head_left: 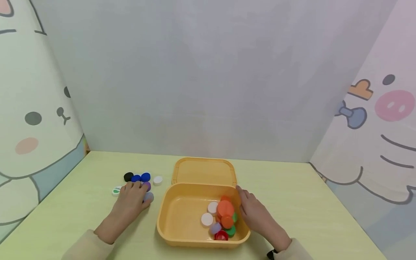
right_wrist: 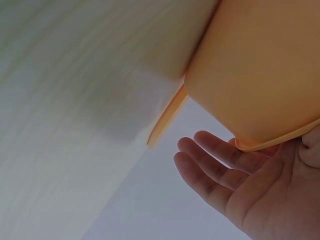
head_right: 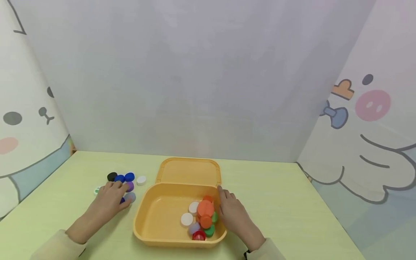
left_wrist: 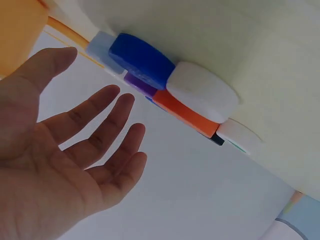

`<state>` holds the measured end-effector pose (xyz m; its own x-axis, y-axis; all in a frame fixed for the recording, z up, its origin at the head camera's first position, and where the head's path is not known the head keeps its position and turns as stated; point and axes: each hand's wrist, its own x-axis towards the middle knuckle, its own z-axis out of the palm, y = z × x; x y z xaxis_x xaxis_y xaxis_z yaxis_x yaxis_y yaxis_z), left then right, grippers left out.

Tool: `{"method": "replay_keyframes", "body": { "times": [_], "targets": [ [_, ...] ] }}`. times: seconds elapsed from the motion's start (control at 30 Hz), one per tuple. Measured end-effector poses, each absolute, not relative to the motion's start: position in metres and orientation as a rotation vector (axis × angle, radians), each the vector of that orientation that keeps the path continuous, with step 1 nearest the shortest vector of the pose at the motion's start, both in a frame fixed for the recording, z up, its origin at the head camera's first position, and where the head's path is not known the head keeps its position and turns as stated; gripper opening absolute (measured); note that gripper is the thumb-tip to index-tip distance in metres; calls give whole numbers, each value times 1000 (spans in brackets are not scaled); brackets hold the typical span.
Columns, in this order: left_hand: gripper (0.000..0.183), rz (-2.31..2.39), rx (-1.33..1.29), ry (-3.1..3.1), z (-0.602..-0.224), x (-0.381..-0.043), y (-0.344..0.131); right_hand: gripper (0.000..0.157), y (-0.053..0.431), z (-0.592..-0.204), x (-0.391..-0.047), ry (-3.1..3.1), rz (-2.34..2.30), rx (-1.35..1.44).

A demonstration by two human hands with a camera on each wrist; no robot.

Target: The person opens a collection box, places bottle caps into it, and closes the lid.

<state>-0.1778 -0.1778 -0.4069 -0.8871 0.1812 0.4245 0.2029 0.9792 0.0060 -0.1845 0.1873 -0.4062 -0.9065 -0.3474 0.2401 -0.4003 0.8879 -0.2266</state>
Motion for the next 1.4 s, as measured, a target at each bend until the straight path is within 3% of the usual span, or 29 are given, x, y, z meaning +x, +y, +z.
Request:
{"method": "replay_keyframes", "body": {
  "times": [0.73,1.4],
  "targets": [
    [34,42,-290,-2680,-424,-185,-183,48,185,-406,-183,-2886,435,563],
    [34,60,-361,-2492,-379,-185,-164,48,184,-404,-182,-2864,384,597]
  ]
}}
